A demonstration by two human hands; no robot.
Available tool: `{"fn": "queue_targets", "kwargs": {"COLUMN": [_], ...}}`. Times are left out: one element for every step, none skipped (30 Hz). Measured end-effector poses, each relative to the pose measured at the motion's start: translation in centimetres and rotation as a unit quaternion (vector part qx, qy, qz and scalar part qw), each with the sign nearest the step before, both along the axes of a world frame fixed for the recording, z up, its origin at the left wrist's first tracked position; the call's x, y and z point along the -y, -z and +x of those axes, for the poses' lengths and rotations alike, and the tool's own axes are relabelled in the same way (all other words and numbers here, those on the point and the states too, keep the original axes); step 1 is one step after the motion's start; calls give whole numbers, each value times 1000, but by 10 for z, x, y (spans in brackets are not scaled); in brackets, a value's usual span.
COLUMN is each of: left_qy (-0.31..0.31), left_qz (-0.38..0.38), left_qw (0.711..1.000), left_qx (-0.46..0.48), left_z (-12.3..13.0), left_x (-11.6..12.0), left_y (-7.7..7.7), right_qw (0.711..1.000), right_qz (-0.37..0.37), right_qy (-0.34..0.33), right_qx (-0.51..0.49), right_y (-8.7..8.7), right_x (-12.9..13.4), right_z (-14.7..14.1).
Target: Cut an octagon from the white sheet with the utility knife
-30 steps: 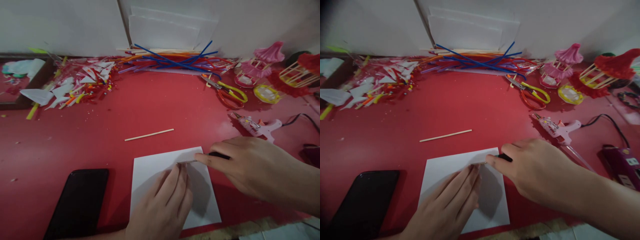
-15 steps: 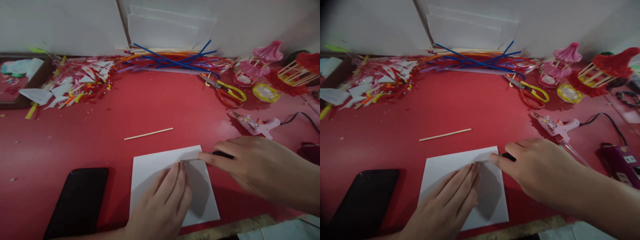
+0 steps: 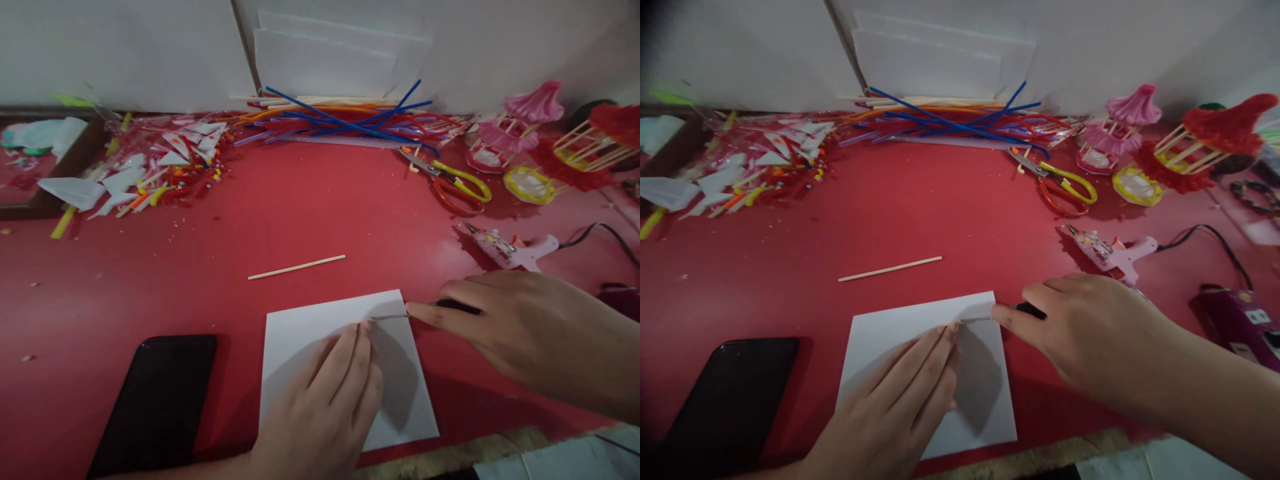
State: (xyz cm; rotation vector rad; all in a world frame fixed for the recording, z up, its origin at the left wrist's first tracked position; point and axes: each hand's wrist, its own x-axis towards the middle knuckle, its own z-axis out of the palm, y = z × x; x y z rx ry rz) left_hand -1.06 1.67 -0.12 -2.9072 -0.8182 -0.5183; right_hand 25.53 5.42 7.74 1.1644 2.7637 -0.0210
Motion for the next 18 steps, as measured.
{"fn": "queue_targets", "kwargs": {"left_qy": [2,3,3,2,1,0,0,0,0,1,0,0,0,-1,-2,-3,-2,-3], "left_qz": [0,-3,-5,-7,-7,-7,-5,-2,-1,0,0,-1,0,-1,-1,-1,-1,-1], "left_qw": [1000,1000,1000,1000,1000,1000,1000,1000,1000,1000,1000,1000,1000,1000,1000,1000,1000,1000], "left_qx": [-1,-2,-2,-3,-4,-4,-4,-2,0,2,3,3,1,-3,-7,-8,-8,-7], "left_z": [0,-1,-1,-1,-1,0,0,0,0,0,0,0,0,-1,-1,-1,-1,0], "left_x": [0,0,0,0,0,1,1,1,1,1,1,1,1,1,1,1,1,1], "left_y": [0,0,0,0,1,1,1,1,1,1,1,1,0,0,0,0,-1,-1], "right_qw": [1000,1000,1000,1000,1000,1000,1000,1000,1000,1000,1000,1000,1000,1000,1000,1000,1000,1000], "right_qz": [0,2,5,6,9,10,10,10,10,11,13,11,7,3,-3,-9,-11,-5], "right_qy": [-1,-1,-2,-4,-6,-10,-12,-13,-13,-10,-8,-4,2,7,12,14,13,11], "right_qx": [1,1,1,3,4,2,1,-1,-2,1,5,12,20,24,27,27,22,16], "right_y": [0,0,-1,-1,-1,-1,-1,-1,-1,-1,-1,0,0,1,2,3,3,4], "right_x": [0,0,0,0,0,1,1,1,1,1,2,2,2,2,2,2,3,3], "right_z": [0,0,0,0,0,1,1,2,3,4,5,6,8,9,10,11,12,13]}}
